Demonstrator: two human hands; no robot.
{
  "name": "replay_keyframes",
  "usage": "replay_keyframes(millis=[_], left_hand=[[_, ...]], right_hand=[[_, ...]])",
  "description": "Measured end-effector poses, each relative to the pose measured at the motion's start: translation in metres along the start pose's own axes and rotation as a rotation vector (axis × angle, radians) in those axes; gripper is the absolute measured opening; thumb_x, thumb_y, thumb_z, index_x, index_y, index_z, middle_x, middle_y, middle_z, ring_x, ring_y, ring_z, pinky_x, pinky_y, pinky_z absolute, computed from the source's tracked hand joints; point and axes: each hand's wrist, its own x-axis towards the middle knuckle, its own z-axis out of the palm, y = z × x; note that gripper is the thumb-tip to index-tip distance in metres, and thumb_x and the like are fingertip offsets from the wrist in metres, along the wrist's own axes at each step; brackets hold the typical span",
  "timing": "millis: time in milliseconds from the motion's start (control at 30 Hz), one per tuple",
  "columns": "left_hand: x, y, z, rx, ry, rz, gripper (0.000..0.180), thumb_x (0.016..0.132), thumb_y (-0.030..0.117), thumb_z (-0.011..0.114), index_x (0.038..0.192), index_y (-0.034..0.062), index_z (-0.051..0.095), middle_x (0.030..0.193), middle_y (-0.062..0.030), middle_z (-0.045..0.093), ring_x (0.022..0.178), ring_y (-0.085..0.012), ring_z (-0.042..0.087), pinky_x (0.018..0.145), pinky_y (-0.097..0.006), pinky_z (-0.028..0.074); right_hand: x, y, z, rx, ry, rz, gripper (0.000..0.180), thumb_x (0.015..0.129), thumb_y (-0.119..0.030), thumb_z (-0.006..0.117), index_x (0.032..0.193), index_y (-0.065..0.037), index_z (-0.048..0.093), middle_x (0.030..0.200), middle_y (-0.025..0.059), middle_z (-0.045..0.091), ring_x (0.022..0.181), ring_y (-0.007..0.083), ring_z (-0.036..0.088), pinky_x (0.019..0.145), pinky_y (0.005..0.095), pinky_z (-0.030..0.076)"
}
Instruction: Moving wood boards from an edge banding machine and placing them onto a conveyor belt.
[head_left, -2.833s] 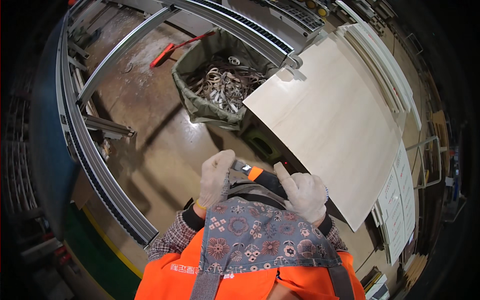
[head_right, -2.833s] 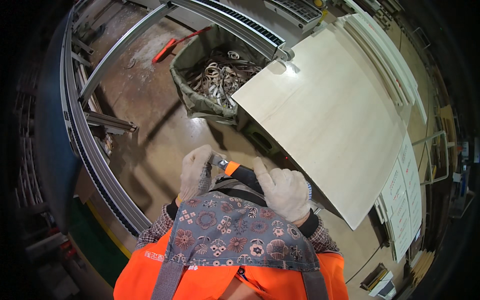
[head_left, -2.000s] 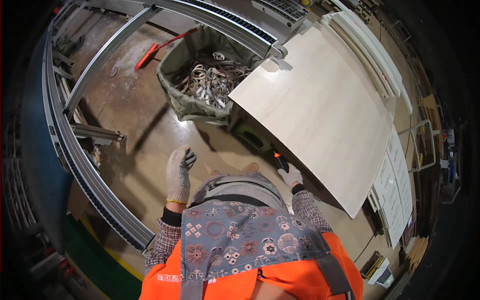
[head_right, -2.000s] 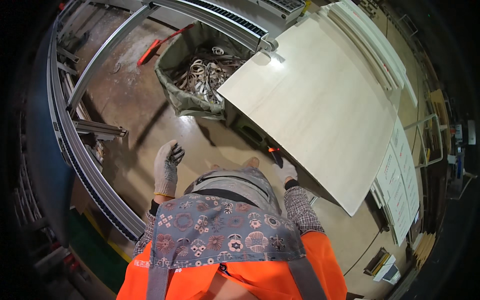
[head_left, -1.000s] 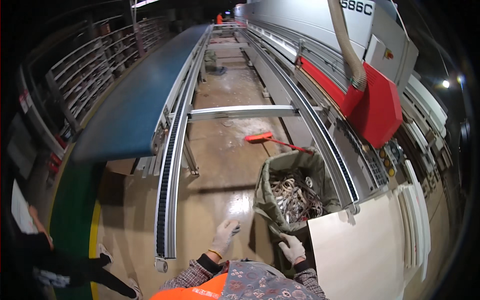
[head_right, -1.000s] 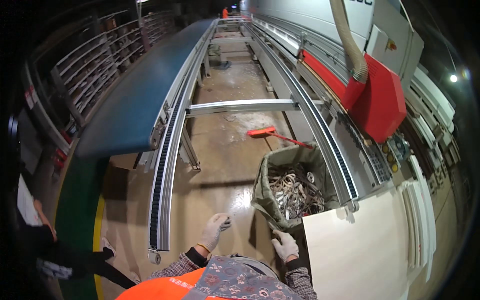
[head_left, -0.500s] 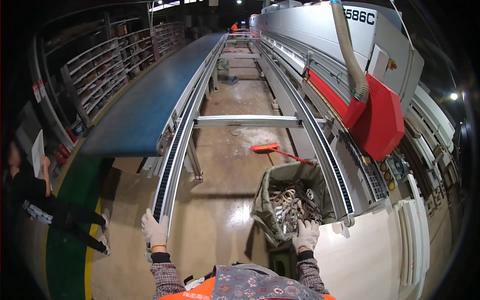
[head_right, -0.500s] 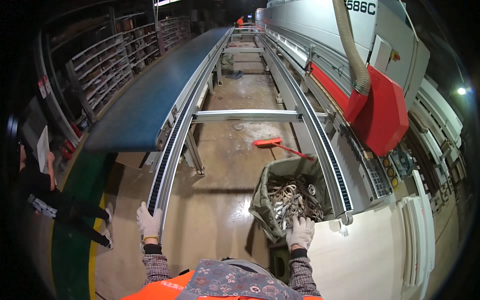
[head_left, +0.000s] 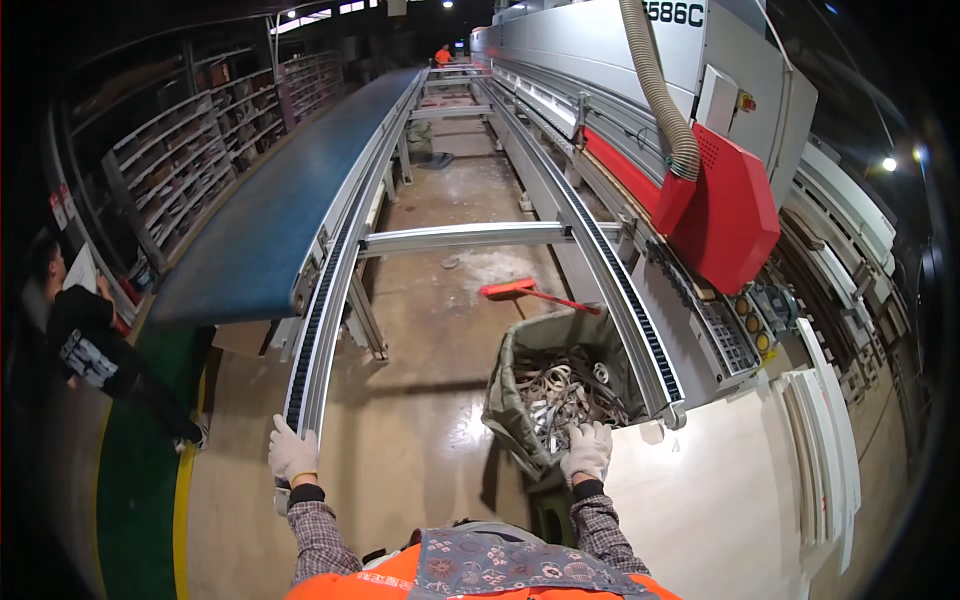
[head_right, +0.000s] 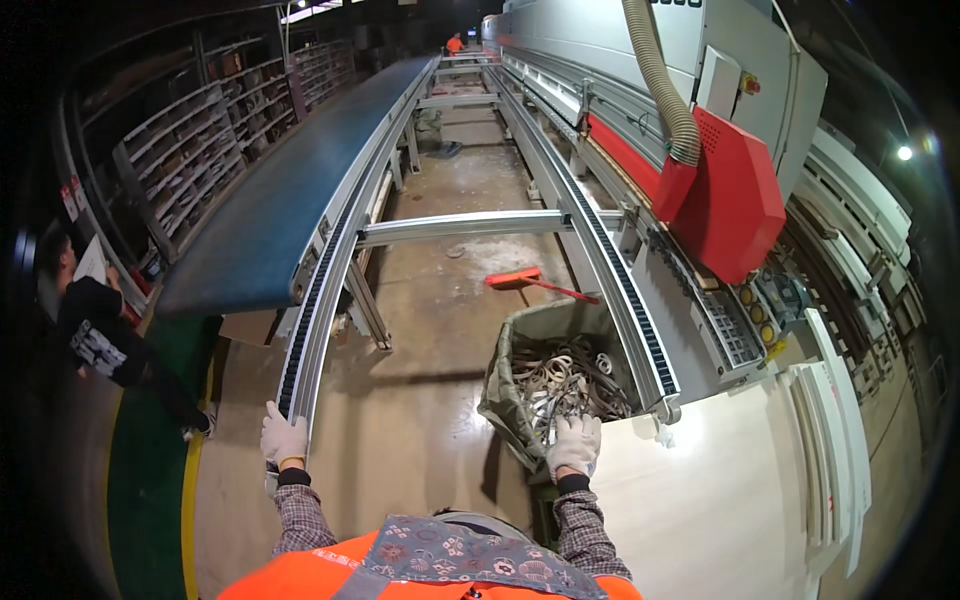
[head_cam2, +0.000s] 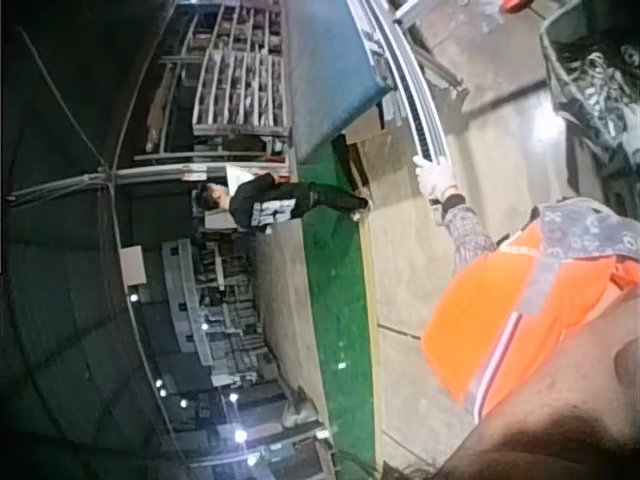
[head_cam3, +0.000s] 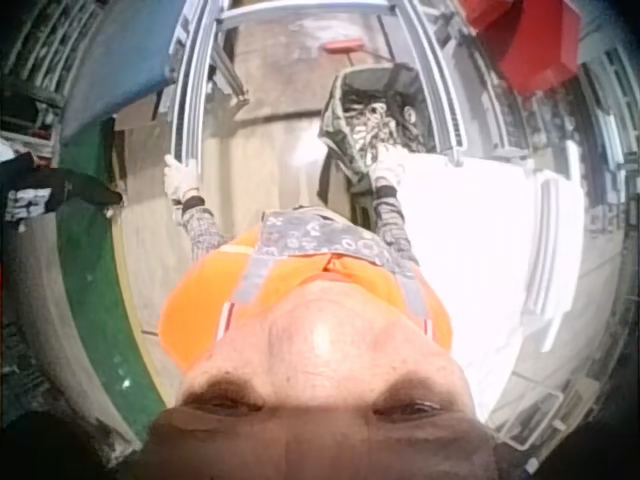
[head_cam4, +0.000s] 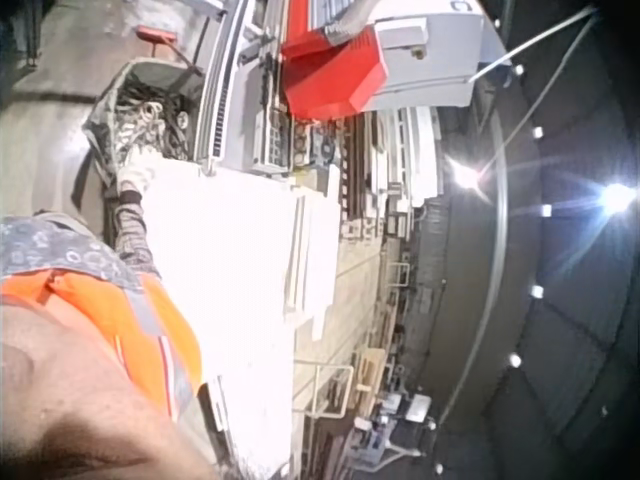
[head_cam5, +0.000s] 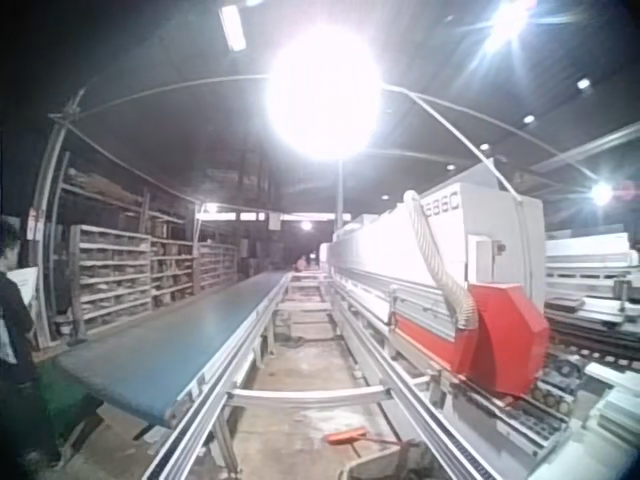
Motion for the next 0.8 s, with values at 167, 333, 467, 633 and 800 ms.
replay_keyframes(millis=[167,333,467,633,800], left_hand=[[-0.003,0.004,-0.004,-0.008,-0.016,0.005,0.083,0.083,0.046,0.066,0.153,0.0129,0.036,0.125,-0.0162,0.062,0.112,-0.0336,0.065,0.092,-0.046,0.054],[-0.006,-0.002,-0.006,-0.017,0.009,-0.004,0.079,0.083,0.046,0.067,0.149,0.0136,0.039,0.123,-0.016,0.064,0.11,-0.0345,0.066,0.088,-0.048,0.055],[-0.006,-0.015,-0.013,-0.076,-0.009,-0.014,0.075,0.08,0.045,0.071,0.141,0.0128,0.042,0.122,-0.0167,0.065,0.109,-0.0357,0.067,0.09,-0.049,0.055],[-0.012,-0.01,-0.025,-0.056,-0.132,0.03,0.084,0.08,0.045,0.069,0.15,0.0156,0.033,0.127,-0.0173,0.062,0.114,-0.0345,0.065,0.094,-0.049,0.053],[-0.028,-0.034,-0.026,-0.023,-0.166,0.038,0.092,0.081,0.046,0.067,0.157,0.0154,0.026,0.131,-0.0177,0.059,0.117,-0.0337,0.064,0.096,-0.048,0.052]], right_hand=[[-0.001,0.007,0.01,-0.005,0.087,-0.026,0.041,0.076,-0.029,0.069,0.115,-0.019,0.072,0.118,0.0063,0.066,0.123,0.0283,0.049,0.113,0.0443,0.03],[0.003,0.002,0.007,-0.148,-0.059,-0.027,0.037,0.085,-0.04,0.066,0.116,-0.022,0.07,0.125,0.0055,0.064,0.132,0.0249,0.045,0.117,0.0425,0.024],[0.004,-0.011,-0.005,-0.148,-0.165,-0.008,0.022,0.09,-0.033,0.058,0.108,-0.026,0.069,0.123,0.0035,0.063,0.123,0.0211,0.048,0.107,0.0397,0.029],[0.007,0.007,0.007,-0.236,-0.208,0.02,0.025,0.088,-0.036,0.06,0.11,-0.026,0.066,0.121,0.0028,0.064,0.123,0.0197,0.05,0.109,0.0415,0.029],[0.011,0.015,0.029,-0.277,-0.068,-0.037,0.029,0.079,-0.038,0.07,0.103,-0.024,0.066,0.106,0.0024,0.067,0.112,0.0199,0.056,0.103,0.0383,0.034]])
